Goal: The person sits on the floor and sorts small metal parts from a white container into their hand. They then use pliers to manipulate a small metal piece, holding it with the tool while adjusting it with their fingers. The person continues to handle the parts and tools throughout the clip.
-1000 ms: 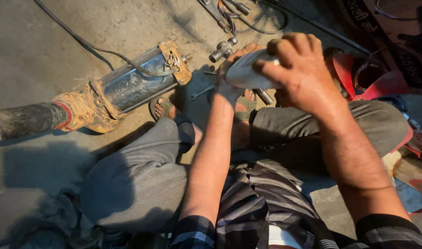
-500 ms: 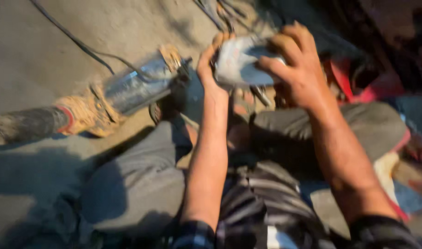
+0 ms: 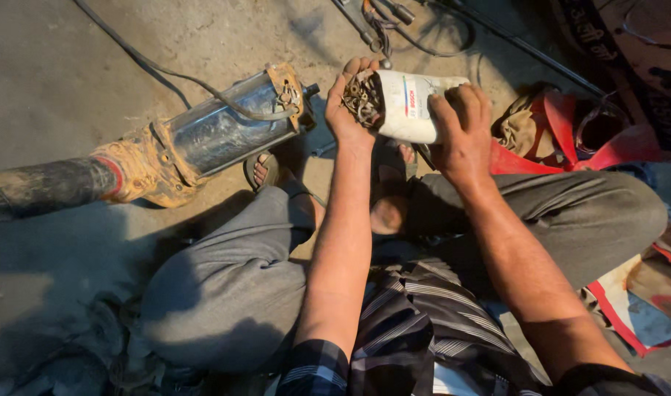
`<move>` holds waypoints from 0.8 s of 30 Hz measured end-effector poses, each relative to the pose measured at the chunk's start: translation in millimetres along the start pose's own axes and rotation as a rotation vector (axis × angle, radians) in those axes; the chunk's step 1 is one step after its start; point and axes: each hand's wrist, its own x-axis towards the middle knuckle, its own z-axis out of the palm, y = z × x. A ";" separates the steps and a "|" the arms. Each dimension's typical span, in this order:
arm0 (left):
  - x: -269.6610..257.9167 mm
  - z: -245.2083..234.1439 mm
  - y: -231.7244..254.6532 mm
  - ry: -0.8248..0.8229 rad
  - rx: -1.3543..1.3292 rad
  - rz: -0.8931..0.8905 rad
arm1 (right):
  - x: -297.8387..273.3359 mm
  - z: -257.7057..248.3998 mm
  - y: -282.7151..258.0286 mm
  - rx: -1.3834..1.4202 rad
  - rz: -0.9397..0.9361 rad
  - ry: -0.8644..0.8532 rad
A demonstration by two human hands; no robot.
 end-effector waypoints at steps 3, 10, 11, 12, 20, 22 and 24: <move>3.0 -26.1 1.6 -0.128 -0.039 0.033 | -13.0 31.1 3.8 0.067 0.062 -0.040; 2.4 -90.0 16.3 0.116 0.063 -0.018 | -48.8 91.2 -3.0 -0.030 0.175 -0.208; -2.5 -98.1 18.3 0.108 0.054 -0.037 | -54.0 92.6 -7.7 0.031 0.211 -0.224; -3.6 -103.6 18.9 0.092 0.044 -0.057 | -55.4 92.8 -9.9 0.090 0.245 -0.234; -6.5 -106.5 18.2 0.059 0.094 -0.157 | -61.2 95.1 -13.5 0.090 0.321 -0.411; -5.1 -100.4 19.7 0.038 0.117 -0.165 | -63.2 100.0 -13.0 0.109 0.328 -0.419; -6.7 -95.7 21.3 0.018 0.108 -0.193 | -65.1 101.6 -12.5 0.153 0.335 -0.397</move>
